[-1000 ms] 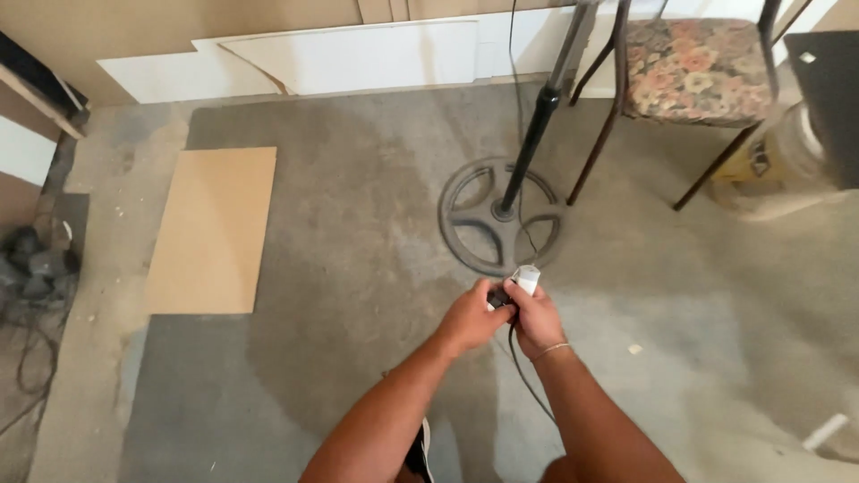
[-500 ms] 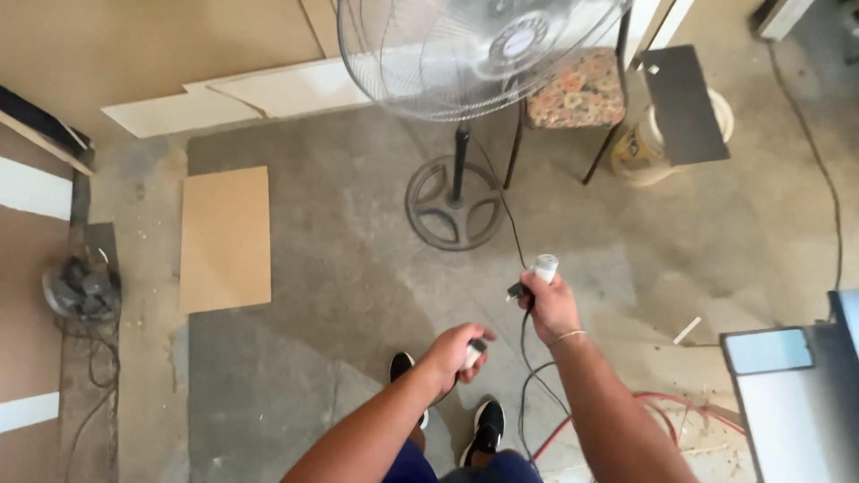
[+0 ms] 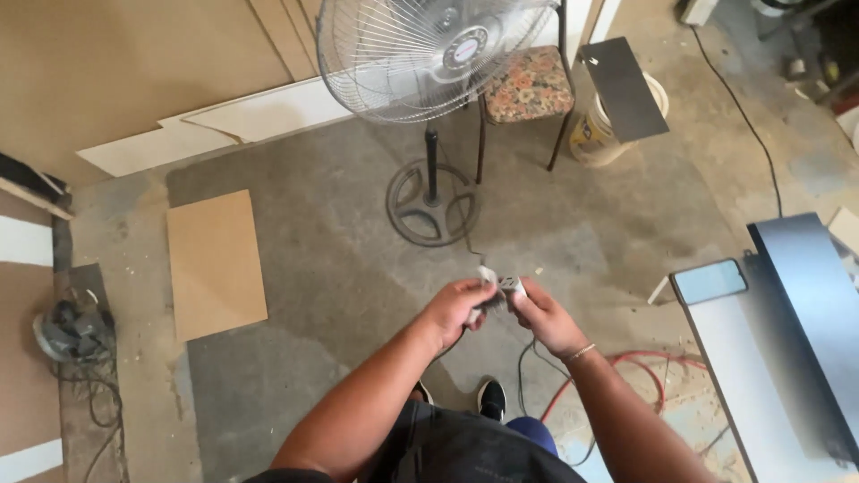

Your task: Assembling a white cabinet by drilling holes and driving screws into melamine panels.

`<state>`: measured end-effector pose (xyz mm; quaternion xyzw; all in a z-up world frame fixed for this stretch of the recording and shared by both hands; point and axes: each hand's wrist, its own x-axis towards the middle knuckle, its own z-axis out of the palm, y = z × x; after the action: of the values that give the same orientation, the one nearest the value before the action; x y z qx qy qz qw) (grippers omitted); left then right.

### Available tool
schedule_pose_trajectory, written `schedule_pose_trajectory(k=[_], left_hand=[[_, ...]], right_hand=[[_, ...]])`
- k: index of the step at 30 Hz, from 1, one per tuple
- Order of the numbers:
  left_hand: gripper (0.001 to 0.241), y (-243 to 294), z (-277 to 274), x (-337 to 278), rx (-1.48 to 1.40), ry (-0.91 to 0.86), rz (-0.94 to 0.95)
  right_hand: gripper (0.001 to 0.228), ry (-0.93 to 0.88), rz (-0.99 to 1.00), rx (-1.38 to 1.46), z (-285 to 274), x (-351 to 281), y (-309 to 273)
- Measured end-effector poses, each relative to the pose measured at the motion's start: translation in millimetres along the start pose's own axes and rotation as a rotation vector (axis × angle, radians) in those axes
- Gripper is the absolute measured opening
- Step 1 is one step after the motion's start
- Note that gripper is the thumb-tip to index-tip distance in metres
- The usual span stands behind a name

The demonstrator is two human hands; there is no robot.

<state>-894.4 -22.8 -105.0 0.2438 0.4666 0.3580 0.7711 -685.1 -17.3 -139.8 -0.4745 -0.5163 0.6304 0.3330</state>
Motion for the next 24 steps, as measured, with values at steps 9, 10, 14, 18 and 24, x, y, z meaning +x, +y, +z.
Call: schedule_pose_trajectory(k=[9,10,14,18,24], left_hand=[[0.032,6,12,-9,0.029,0.247,0.05],[0.031,5,9,-5,0.107,0.266,0.096],[0.033,3,-3,-15,0.362,0.295,0.189],[0.034,14,-9,-26,0.496,0.317,0.226],[0.031,26,-24,-35,0.419,0.34,0.243]], right_hand=[[0.045,0.232,0.074,-0.392,25,-54,-3],[0.047,0.257,0.097,-0.432,29,-54,-3],[0.051,0.31,0.089,-0.479,41,-55,-5],[0.05,0.287,-0.024,-0.433,48,-47,-5],[0.042,0.194,-0.199,-0.363,66,-35,-21]])
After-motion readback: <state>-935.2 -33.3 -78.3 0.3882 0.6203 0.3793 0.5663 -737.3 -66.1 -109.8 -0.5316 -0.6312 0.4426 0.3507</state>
